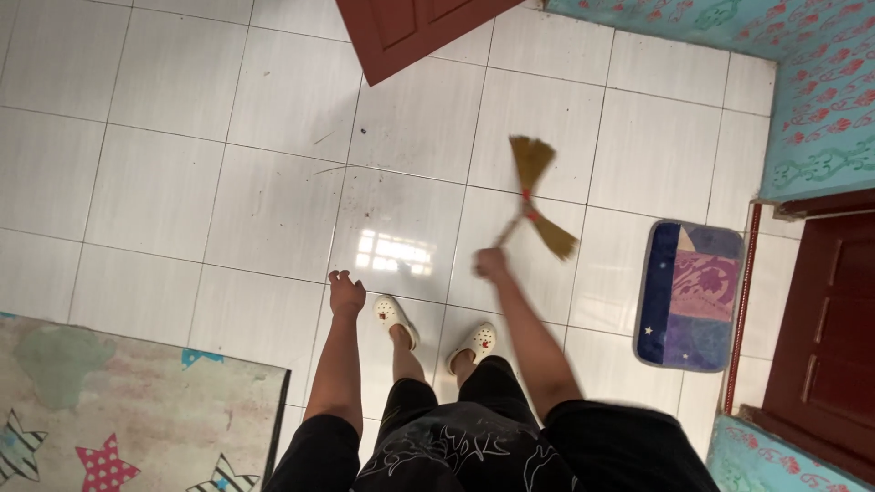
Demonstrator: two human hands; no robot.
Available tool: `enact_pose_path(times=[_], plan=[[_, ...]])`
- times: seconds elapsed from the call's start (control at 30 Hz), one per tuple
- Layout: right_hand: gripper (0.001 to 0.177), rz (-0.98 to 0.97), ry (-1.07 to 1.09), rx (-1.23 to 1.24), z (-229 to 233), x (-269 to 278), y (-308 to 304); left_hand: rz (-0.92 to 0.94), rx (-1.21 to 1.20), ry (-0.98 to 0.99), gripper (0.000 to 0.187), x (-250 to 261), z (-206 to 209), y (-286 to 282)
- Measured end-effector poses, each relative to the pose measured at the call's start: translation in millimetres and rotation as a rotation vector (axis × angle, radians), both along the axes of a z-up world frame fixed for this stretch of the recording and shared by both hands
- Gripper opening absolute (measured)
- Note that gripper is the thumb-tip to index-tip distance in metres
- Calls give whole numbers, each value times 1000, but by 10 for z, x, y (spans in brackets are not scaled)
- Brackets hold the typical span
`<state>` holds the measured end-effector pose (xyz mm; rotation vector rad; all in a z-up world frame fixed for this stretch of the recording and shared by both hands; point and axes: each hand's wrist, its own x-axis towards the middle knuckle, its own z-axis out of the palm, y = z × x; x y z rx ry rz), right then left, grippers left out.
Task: Sweeping a tiled hallway with a broom and moving floor mats.
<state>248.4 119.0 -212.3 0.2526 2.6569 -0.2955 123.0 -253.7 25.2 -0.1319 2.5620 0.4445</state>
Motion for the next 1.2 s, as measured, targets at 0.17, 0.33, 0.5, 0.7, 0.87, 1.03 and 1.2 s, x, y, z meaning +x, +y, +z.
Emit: enact_pose_path(times=[0.17, 0.33, 0.5, 0.7, 0.87, 1.03, 1.2], plan=[[16, -1341, -143, -1203, 1516, -1146, -1693, -49, 24, 41, 47, -571, 64, -124], [12, -1123, -241, -1275, 2513, -1875, -1405, -53, 96, 53, 48, -1297, 165, -178], [14, -1107, -91, -1446, 3154, -1806, -862, -37, 130, 28, 48, -1850, 155, -240], [37, -1183, 20, -940, 3536, -1724, -339, -96, 110, 114, 47, -2090, -15, -67], [16, -1232, -20, -689, 2662, -1894, 170, -146, 155, 84, 51, -2103, -68, 154], [19, -1171, -41, -906, 1387, -2247, 82, 6, -7, -65, 54, -2260, 90, 191], [11, -1167, -256, -1154, 1885, -3038, -690, 157, -77, -29, 49, -2620, 151, 280]])
